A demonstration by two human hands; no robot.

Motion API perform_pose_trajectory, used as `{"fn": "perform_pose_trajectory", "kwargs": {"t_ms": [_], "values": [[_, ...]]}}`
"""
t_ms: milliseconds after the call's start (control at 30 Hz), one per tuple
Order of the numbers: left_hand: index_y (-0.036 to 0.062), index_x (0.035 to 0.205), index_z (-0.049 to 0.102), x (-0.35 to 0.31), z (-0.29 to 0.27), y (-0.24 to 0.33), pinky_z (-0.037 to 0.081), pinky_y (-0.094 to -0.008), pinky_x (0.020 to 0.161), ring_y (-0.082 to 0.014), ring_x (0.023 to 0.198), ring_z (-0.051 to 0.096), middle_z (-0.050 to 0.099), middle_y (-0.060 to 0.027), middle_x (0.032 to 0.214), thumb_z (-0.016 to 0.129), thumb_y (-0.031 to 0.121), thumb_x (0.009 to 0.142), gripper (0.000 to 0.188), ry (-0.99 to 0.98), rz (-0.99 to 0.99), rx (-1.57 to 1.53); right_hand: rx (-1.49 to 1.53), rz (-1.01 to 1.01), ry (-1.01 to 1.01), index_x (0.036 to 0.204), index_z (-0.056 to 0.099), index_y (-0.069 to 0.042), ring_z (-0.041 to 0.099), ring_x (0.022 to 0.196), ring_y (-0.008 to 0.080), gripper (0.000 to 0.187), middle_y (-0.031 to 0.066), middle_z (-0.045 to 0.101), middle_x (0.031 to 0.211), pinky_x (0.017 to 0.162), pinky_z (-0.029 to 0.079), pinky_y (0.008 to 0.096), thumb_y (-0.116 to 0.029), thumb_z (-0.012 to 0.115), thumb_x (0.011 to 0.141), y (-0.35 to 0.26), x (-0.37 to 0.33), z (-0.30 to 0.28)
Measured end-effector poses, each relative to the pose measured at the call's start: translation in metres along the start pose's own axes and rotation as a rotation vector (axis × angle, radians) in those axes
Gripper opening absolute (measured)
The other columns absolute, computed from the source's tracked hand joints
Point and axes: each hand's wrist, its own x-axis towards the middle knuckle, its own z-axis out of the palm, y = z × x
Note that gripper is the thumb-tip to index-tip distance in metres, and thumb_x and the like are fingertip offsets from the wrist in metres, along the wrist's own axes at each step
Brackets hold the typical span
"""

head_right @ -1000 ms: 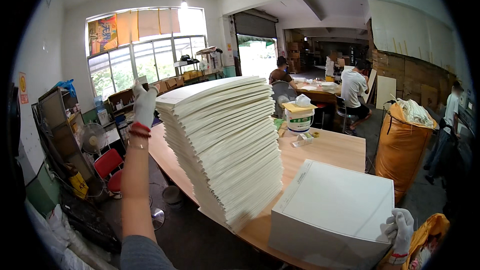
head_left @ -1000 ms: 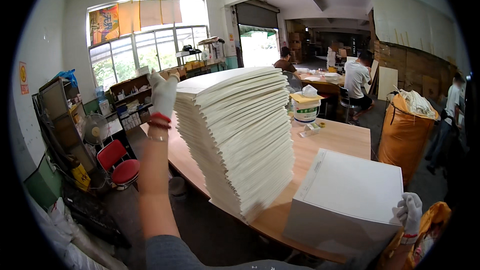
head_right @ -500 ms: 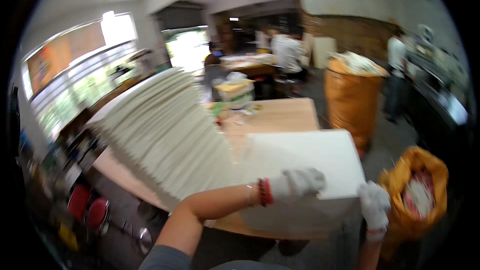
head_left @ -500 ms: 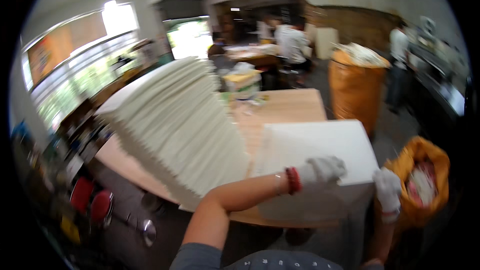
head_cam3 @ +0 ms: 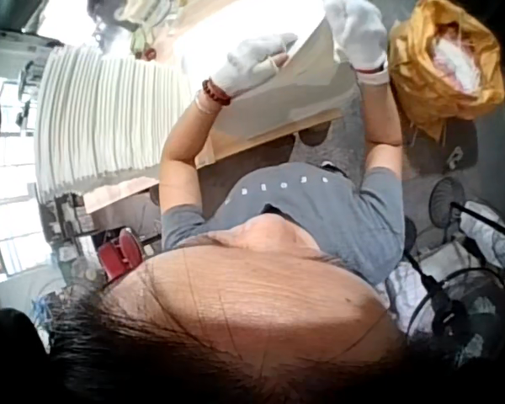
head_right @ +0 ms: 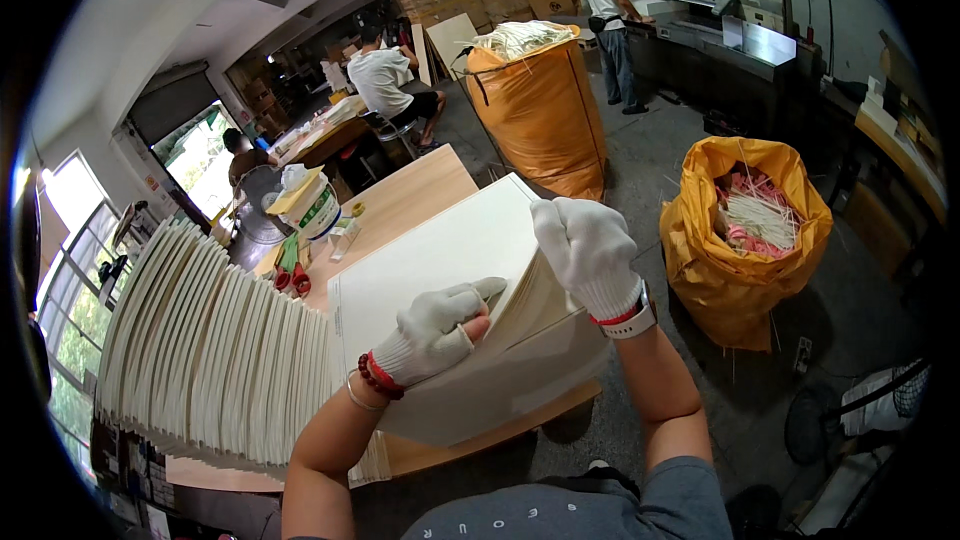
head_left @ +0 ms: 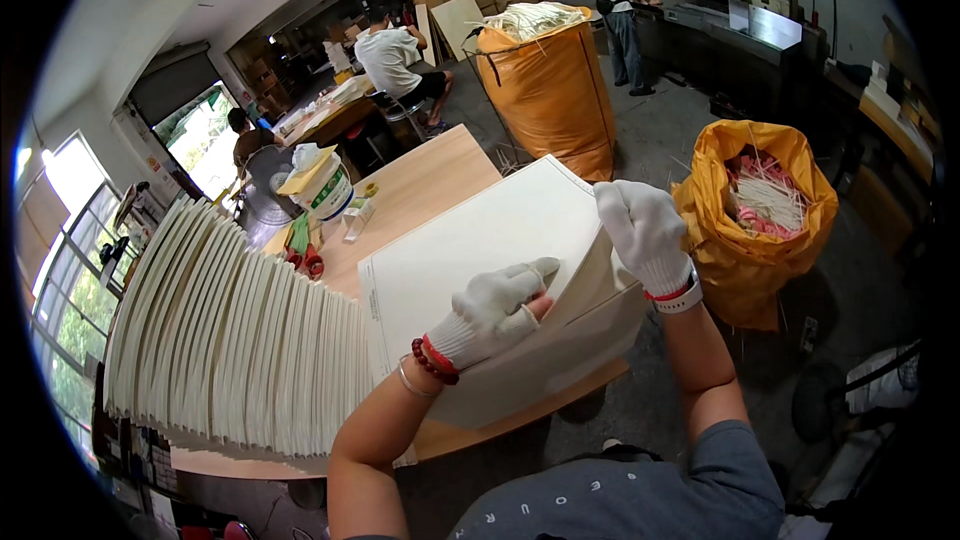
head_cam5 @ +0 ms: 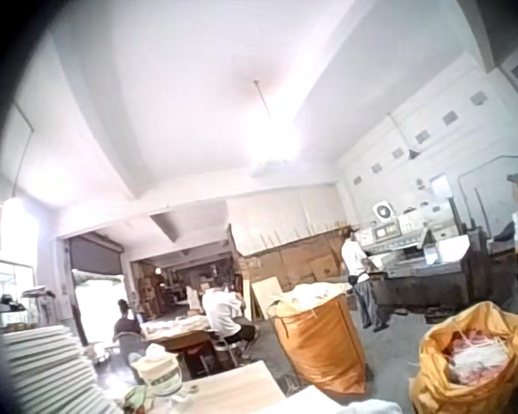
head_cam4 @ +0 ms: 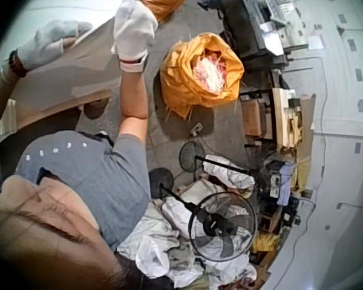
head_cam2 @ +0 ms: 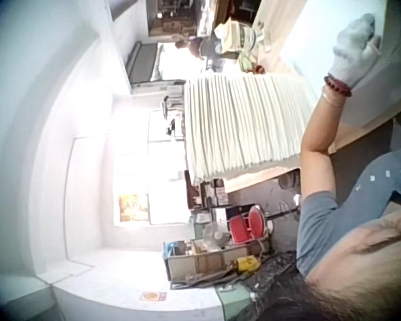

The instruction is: The person repeatedly lifts a stack of white paper sheets from a table and places them onto a growing pile. The person wears white gloves and handles the paper with both hands. The task continues in a repetitive loop throughout the clip.

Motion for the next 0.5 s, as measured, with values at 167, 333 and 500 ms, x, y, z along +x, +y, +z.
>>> {"fn": "perform_pose_trajectory", "kwargs": {"t_ms": [167,333,500], "values": [[0.0014,0.087,0.060,0.002,-0.006,0.007,0.049,-0.0340,0.073,-0.0222,0.077,0.060,0.066,-0.0179,0.098,0.078,0.020,0.080,0.026,-0.103,-0.204,0.111,0.105,0.032,-0.031,0.110,0.059,0.001,0.057,0.069,0.0212,0.031,0.0081,0.055,0.081,0.060,0.050,0.0322,0.000,0.065,0.079,0.006,-0.004,-0.003],[0.0039,0.126,0.058,-0.012,0.009,-0.016,0.049,-0.0315,0.079,-0.0218,0.084,0.062,0.065,-0.0143,0.099,0.077,0.019,0.082,0.051,0.142,-0.093,0.058,0.207,-0.088,0.203,0.103,0.061,0.002,0.055,0.058,0.0221,0.020,0.0092,0.052,0.071,0.050,0.045,0.0332,0.000,0.063,0.083,0.009,0.000,0.006],[0.0061,0.135,0.052,-0.001,-0.010,-0.006,0.048,-0.0309,0.089,-0.0233,0.100,0.062,0.064,-0.0124,0.108,0.076,0.014,0.082,0.058,-0.234,-0.119,0.103,0.222,-0.006,0.184,0.100,0.061,0.002,0.054,0.055,0.0224,0.016,0.0095,0.051,0.068,0.047,0.043,0.0335,0.001,0.062,0.084,-0.002,0.009,-0.004]]}}
